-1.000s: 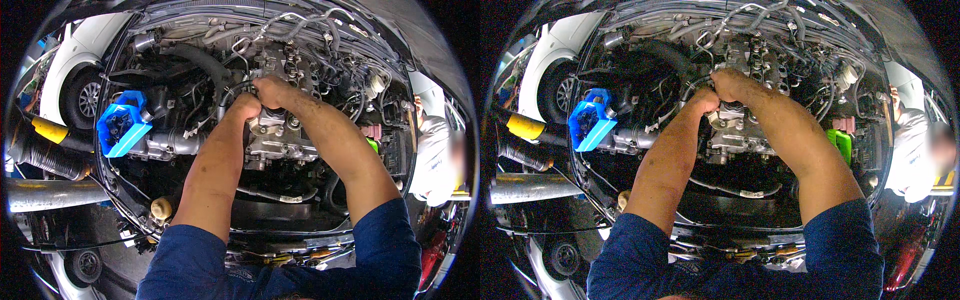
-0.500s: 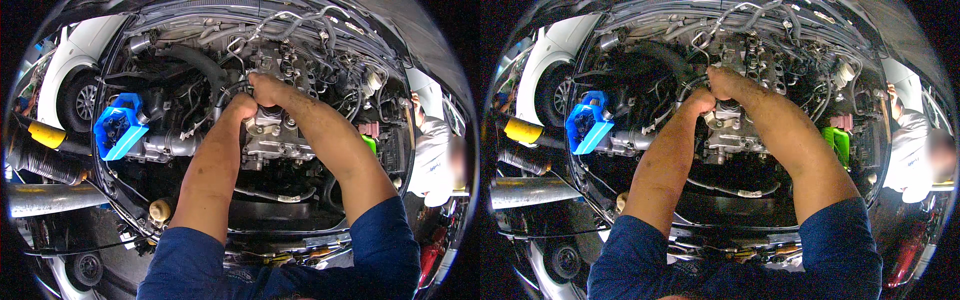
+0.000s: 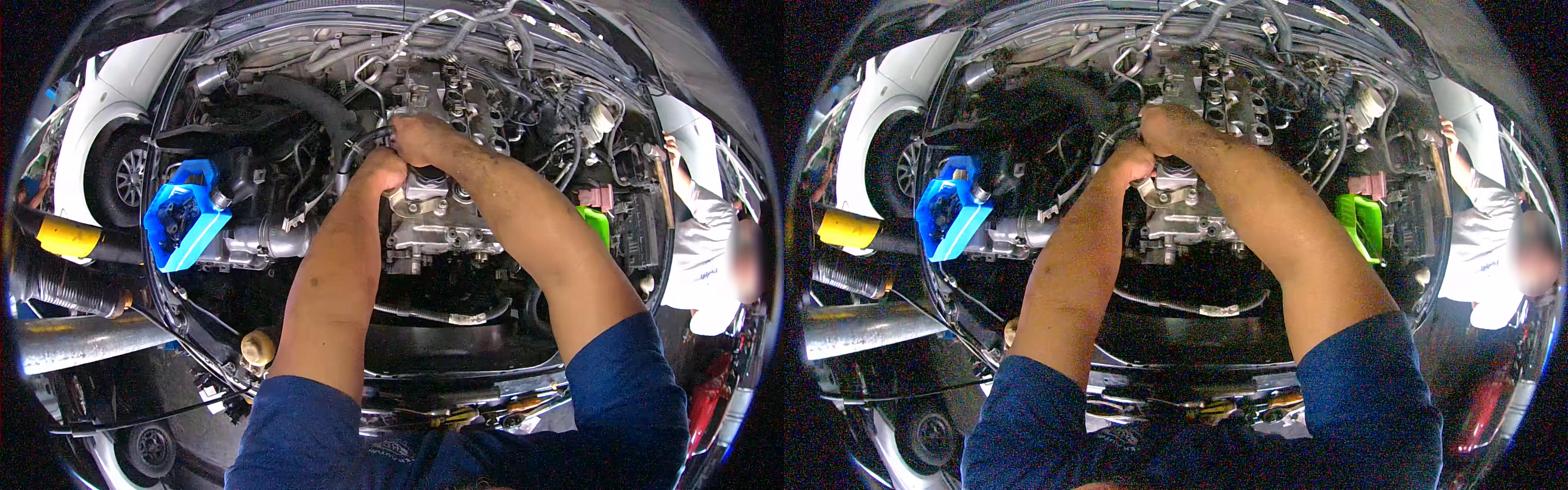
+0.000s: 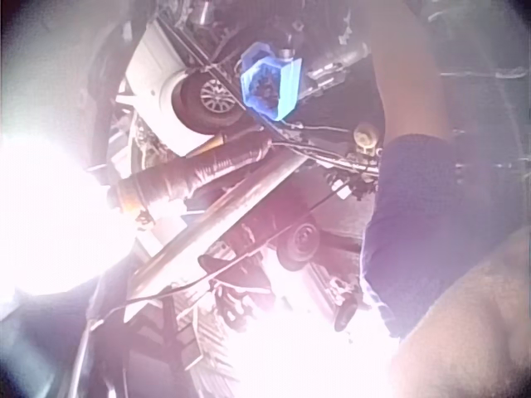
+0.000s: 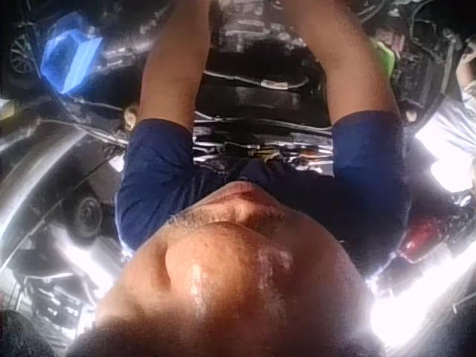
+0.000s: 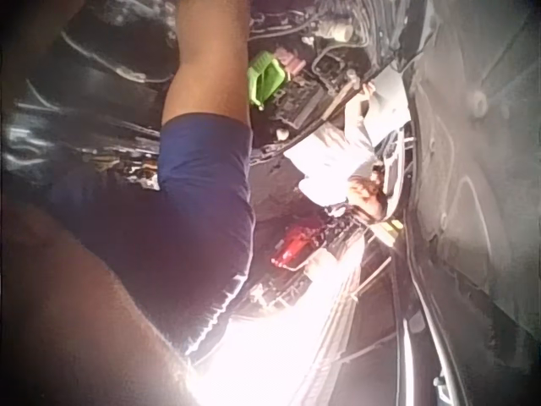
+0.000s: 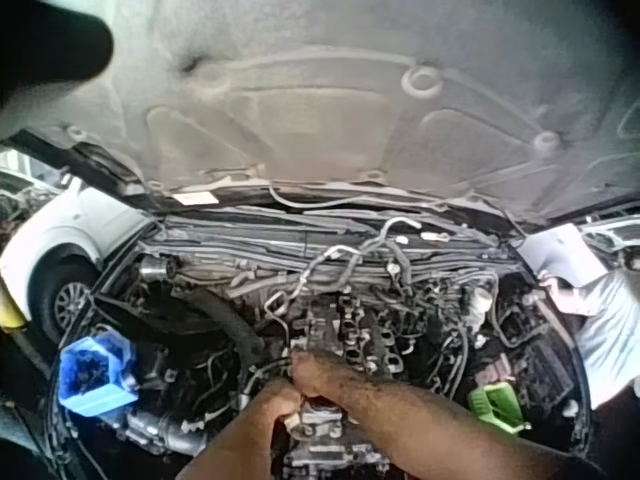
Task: Working on the internal components of a car engine using hand tools.
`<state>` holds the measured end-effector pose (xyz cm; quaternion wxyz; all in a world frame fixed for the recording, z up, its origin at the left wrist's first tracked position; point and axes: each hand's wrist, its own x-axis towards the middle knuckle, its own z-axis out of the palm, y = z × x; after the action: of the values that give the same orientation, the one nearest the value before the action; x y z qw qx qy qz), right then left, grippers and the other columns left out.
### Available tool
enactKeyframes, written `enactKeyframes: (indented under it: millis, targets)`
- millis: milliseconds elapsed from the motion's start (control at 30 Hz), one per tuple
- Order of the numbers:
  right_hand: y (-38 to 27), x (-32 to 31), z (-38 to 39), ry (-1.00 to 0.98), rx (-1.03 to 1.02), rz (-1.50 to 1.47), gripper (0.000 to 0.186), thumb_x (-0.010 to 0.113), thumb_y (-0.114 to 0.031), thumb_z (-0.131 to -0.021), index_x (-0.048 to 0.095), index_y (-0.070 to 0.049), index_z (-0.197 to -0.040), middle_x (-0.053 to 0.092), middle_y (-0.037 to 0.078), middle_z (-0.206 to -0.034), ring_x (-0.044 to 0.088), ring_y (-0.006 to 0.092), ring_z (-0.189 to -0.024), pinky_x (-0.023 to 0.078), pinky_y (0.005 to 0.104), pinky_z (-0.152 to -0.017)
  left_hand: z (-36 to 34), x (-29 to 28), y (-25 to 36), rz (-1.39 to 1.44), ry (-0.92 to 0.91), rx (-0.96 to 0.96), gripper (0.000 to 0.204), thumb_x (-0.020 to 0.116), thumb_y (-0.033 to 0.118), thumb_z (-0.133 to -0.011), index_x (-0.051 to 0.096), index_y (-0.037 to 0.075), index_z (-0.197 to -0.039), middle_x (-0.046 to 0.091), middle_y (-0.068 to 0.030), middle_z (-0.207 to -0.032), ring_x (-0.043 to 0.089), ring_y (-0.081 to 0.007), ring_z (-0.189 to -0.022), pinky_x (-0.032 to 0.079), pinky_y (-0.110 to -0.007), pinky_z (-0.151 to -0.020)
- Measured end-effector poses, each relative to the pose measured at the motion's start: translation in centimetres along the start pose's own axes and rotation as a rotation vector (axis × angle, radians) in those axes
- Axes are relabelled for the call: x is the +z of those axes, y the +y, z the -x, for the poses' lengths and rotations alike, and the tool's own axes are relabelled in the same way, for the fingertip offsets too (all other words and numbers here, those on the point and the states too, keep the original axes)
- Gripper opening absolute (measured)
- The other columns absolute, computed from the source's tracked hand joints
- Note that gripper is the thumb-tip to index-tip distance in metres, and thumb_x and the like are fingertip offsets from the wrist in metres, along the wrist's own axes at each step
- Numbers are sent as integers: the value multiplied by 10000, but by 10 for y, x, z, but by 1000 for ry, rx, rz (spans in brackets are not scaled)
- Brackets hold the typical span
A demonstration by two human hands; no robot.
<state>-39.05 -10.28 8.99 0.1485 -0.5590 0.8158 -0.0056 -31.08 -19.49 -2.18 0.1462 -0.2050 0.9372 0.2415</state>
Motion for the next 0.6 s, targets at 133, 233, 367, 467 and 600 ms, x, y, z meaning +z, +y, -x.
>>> enactKeyframes:
  millis: [133, 233, 367, 467, 600]
  targets:
    - [-2, -3, 3, 7, -28, -34, 401, 618, -143, -860, 543, 19, -1219, 667, 264, -1139, 643, 423, -1079, 522, 475, -915, -2, 3, -3, 74, 40, -31, 243, 640, 149, -766, 757, 50, -955, 693, -212, -1105, 674, -363, -1029, 530, -414, -895]
    - [-2, -4, 5, 9, -28, -16, 405, 626, -129, -851, 538, 26, -1214, 670, 270, -1123, 646, 423, -1074, 523, 478, -915, 1, 1, -2, 24, 30, 25, 232, 639, 169, -765, 767, 71, -931, 705, -194, -1089, 687, -353, -991, 536, -418, -871]
    - [-3, -6, 7, 0, 42, -14, 426, 639, -113, -835, 535, 38, -1219, 668, 277, -1124, 648, 421, -1071, 524, 474, -911, 3, -4, 0, -302, -3, 135, 227, 650, 188, -758, 773, 83, -916, 717, -172, -1066, 699, -335, -960, 545, -413, -844]
    - [-3, -6, 7, 8, -26, -24, 432, 646, -111, -830, 539, 45, -1219, 669, 273, -1130, 652, 415, -1069, 527, 469, -905, 1, -4, 1, -298, 20, 112, 230, 658, 190, -745, 772, 79, -912, 719, -176, -1052, 699, -337, -959, 546, -408, -840]
    - [-1, -4, 3, -61, -12, -23, 409, 646, -104, -827, 552, 46, -1195, 672, 272, -1117, 653, 407, -1071, 526, 468, -895, -3, -1, -1, -271, 16, 77, 241, 679, 191, -726, 767, 60, -908, 712, -195, -1054, 694, -350, -969, 542, -408, -856]
